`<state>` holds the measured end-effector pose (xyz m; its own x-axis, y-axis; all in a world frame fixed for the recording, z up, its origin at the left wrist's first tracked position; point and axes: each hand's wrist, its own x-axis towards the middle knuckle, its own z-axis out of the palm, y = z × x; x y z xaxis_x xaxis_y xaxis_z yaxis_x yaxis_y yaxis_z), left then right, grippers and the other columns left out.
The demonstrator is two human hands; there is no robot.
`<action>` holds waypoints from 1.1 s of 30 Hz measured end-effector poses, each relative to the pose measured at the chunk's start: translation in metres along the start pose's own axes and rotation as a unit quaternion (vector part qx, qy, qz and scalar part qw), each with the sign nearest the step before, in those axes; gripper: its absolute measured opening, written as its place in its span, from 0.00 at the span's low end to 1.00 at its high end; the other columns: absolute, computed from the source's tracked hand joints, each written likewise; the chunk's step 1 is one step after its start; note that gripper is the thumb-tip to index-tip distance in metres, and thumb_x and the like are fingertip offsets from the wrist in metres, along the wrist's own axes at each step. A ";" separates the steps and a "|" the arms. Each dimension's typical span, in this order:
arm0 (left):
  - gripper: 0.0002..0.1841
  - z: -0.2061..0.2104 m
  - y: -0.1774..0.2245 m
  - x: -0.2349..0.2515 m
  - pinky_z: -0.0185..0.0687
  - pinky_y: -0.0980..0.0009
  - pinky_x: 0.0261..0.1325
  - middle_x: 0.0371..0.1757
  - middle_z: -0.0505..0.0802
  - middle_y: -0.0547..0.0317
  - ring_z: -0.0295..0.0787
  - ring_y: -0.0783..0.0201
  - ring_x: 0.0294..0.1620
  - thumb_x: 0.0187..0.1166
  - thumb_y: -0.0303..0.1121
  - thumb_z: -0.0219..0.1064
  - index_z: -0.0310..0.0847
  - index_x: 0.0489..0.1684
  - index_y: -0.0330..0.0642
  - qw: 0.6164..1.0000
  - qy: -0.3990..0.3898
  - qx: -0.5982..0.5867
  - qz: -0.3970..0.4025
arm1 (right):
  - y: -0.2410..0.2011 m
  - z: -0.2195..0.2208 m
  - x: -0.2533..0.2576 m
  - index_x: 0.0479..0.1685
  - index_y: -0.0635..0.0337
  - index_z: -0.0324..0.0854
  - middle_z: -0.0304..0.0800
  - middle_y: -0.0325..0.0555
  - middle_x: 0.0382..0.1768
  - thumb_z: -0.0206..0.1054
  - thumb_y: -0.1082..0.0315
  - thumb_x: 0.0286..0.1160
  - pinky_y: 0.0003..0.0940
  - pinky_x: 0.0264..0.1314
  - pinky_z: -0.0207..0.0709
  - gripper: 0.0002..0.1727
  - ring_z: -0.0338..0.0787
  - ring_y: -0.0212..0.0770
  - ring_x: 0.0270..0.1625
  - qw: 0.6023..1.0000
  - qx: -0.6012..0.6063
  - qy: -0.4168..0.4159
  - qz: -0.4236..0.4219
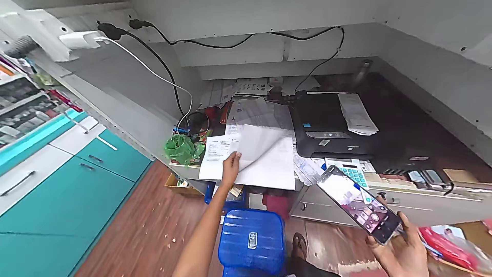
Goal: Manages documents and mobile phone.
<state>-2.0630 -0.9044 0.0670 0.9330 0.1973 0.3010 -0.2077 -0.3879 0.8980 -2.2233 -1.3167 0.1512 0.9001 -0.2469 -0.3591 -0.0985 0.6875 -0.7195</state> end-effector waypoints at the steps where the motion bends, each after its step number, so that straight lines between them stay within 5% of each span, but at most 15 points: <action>1: 0.16 -0.007 0.001 0.005 0.83 0.71 0.49 0.34 0.90 0.52 0.86 0.73 0.36 0.89 0.31 0.55 0.85 0.47 0.24 0.999 0.035 -0.031 -0.014 | -0.001 0.000 0.001 0.58 0.31 0.83 0.98 0.28 0.45 0.31 0.41 0.91 0.30 0.21 0.87 0.29 0.96 0.29 0.37 1.000 -0.004 -0.005 0.002; 5: 0.15 -0.048 0.007 0.021 0.85 0.73 0.48 0.35 0.90 0.58 0.87 0.76 0.36 0.90 0.31 0.54 0.83 0.49 0.26 0.986 0.124 -0.095 -0.056 | -0.002 0.000 0.003 0.57 0.32 0.85 0.98 0.29 0.47 0.34 0.40 0.91 0.32 0.24 0.89 0.29 0.97 0.29 0.41 1.000 0.005 -0.023 0.007; 12: 0.18 -0.107 -0.023 0.048 0.86 0.68 0.52 0.45 0.89 0.50 0.88 0.71 0.42 0.94 0.34 0.49 0.78 0.61 0.26 0.961 0.233 -0.120 -0.093 | 0.001 0.003 0.011 0.57 0.32 0.85 0.98 0.30 0.48 0.35 0.41 0.91 0.32 0.24 0.89 0.28 0.97 0.29 0.41 0.999 0.002 -0.030 0.014; 14: 0.20 -0.116 -0.032 0.054 0.83 0.62 0.59 0.53 0.88 0.39 0.88 0.60 0.50 0.94 0.35 0.47 0.73 0.67 0.24 0.945 0.287 -0.088 -0.131 | 0.002 0.003 0.015 0.59 0.33 0.83 0.97 0.28 0.47 0.36 0.40 0.90 0.32 0.28 0.90 0.26 0.96 0.27 0.43 1.000 -0.001 -0.019 0.013; 16: 0.25 -0.124 -0.044 0.062 0.75 0.52 0.75 0.73 0.79 0.26 0.81 0.44 0.71 0.93 0.32 0.48 0.57 0.85 0.27 0.937 0.307 -0.025 -0.166 | 0.004 0.003 0.020 0.60 0.35 0.81 0.97 0.29 0.48 0.37 0.41 0.91 0.33 0.29 0.90 0.26 0.96 0.28 0.44 1.000 0.010 -0.024 0.017; 19: 0.47 -0.118 -0.059 0.059 0.56 0.38 0.86 0.90 0.52 0.21 0.53 0.27 0.89 0.79 0.31 0.65 0.33 0.94 0.29 0.937 0.249 0.180 -0.168 | 0.006 0.003 0.024 0.63 0.36 0.82 0.97 0.31 0.50 0.37 0.41 0.91 0.33 0.31 0.91 0.27 0.97 0.30 0.45 0.998 0.023 -0.044 0.029; 21: 0.56 -0.094 -0.064 0.036 0.37 0.27 0.86 0.91 0.42 0.18 0.35 0.20 0.91 0.64 0.39 0.76 0.41 0.93 0.27 0.941 0.136 0.289 -0.109 | 0.006 0.005 0.025 0.62 0.35 0.81 0.96 0.29 0.49 0.36 0.41 0.91 0.31 0.28 0.89 0.27 0.96 0.29 0.44 0.999 -0.001 -0.038 0.030; 24: 0.67 -0.055 -0.047 -0.001 0.19 0.25 0.86 0.93 0.32 0.27 0.19 0.26 0.93 0.50 0.46 0.84 0.39 0.97 0.42 0.925 -0.077 0.364 -0.079 | 0.009 0.011 0.028 0.61 0.36 0.81 0.96 0.29 0.48 0.37 0.42 0.91 0.30 0.22 0.87 0.26 0.96 0.29 0.40 0.999 -0.012 -0.018 0.025; 27: 0.64 -0.038 -0.052 -0.015 0.22 0.29 0.88 0.94 0.33 0.28 0.21 0.28 0.94 0.52 0.35 0.82 0.39 0.97 0.45 0.908 -0.106 0.400 -0.058 | 0.012 0.000 0.037 0.61 0.38 0.80 0.96 0.27 0.46 0.40 0.45 0.91 0.28 0.29 0.89 0.23 0.95 0.25 0.43 1.000 -0.016 -0.015 0.007; 31: 0.49 -0.030 -0.073 -0.008 0.40 0.26 0.86 0.92 0.54 0.28 0.46 0.26 0.92 0.59 0.12 0.70 0.58 0.92 0.42 0.892 -0.025 0.448 0.064 | 0.018 -0.005 0.043 0.67 0.54 0.77 0.93 0.37 0.49 0.39 0.52 0.94 0.26 0.36 0.86 0.24 0.93 0.28 0.45 0.998 -0.044 -0.007 -0.041; 33: 0.50 -0.025 -0.070 -0.006 0.38 0.26 0.86 0.93 0.53 0.29 0.44 0.28 0.93 0.58 0.13 0.71 0.57 0.92 0.39 0.892 -0.049 0.446 0.052 | 0.016 0.018 0.031 0.63 0.38 0.78 0.95 0.27 0.48 0.37 0.42 0.91 0.28 0.28 0.87 0.25 0.95 0.25 0.43 0.998 -0.060 -0.004 0.024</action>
<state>-2.0617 -0.8556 0.0103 0.9526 0.0565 0.2989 -0.0183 -0.9701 0.2419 -2.1894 -1.3011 0.1392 0.8964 -0.2090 -0.3909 -0.1924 0.6111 -0.7678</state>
